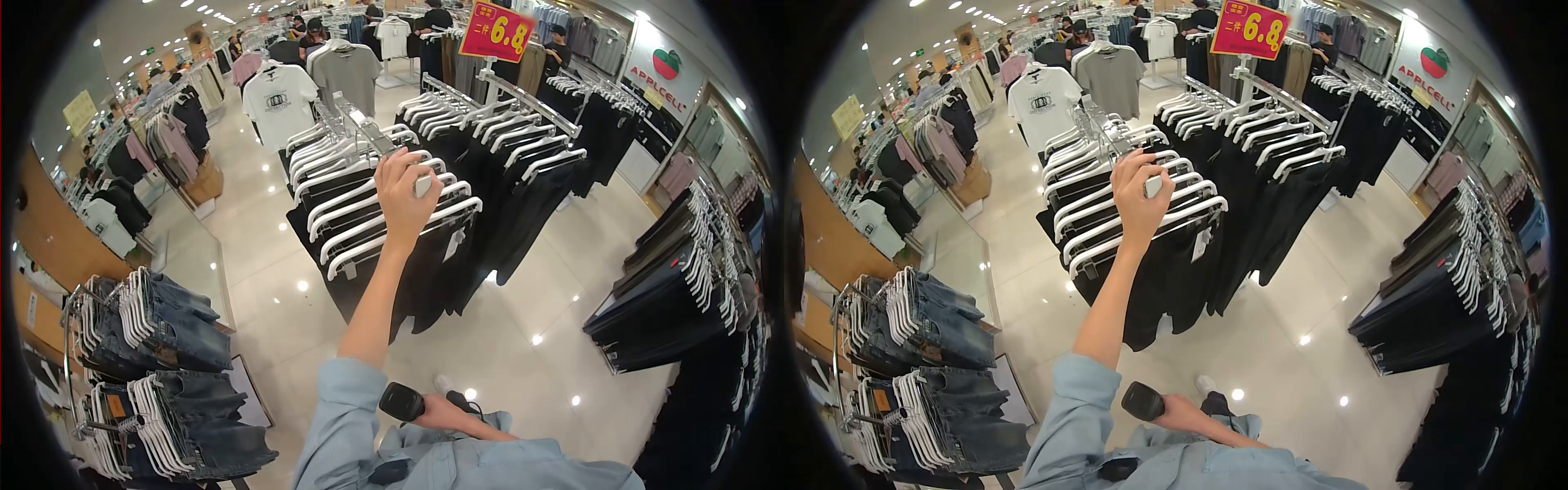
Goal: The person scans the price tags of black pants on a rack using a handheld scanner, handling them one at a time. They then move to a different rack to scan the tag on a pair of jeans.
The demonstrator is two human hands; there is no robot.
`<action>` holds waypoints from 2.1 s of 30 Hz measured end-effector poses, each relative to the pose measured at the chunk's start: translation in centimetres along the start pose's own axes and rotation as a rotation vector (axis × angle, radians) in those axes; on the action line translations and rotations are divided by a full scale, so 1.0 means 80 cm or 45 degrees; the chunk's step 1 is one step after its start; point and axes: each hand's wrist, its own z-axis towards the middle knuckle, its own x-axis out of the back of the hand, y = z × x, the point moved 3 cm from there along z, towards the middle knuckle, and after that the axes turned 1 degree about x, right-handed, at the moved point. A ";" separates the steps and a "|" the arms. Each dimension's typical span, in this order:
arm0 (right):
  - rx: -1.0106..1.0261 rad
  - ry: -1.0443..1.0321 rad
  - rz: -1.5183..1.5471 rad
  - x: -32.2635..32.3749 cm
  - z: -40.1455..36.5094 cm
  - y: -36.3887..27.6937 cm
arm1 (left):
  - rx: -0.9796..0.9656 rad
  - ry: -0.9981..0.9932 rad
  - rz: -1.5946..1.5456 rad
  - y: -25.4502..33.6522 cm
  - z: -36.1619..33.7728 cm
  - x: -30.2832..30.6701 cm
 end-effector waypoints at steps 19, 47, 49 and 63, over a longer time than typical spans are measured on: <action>-0.046 -0.224 0.022 0.136 0.033 0.070 | 0.203 -0.097 -0.013 0.008 0.002 -0.021; 0.003 -0.408 0.172 0.253 0.003 0.127 | 0.351 -0.095 0.010 0.014 -0.004 -0.030; 0.009 -0.401 0.131 0.238 0.007 0.151 | 0.355 -0.128 0.021 0.014 -0.003 -0.029; 0.121 -0.374 0.263 0.244 -0.013 0.113 | 0.426 -0.070 -0.080 0.017 -0.006 -0.025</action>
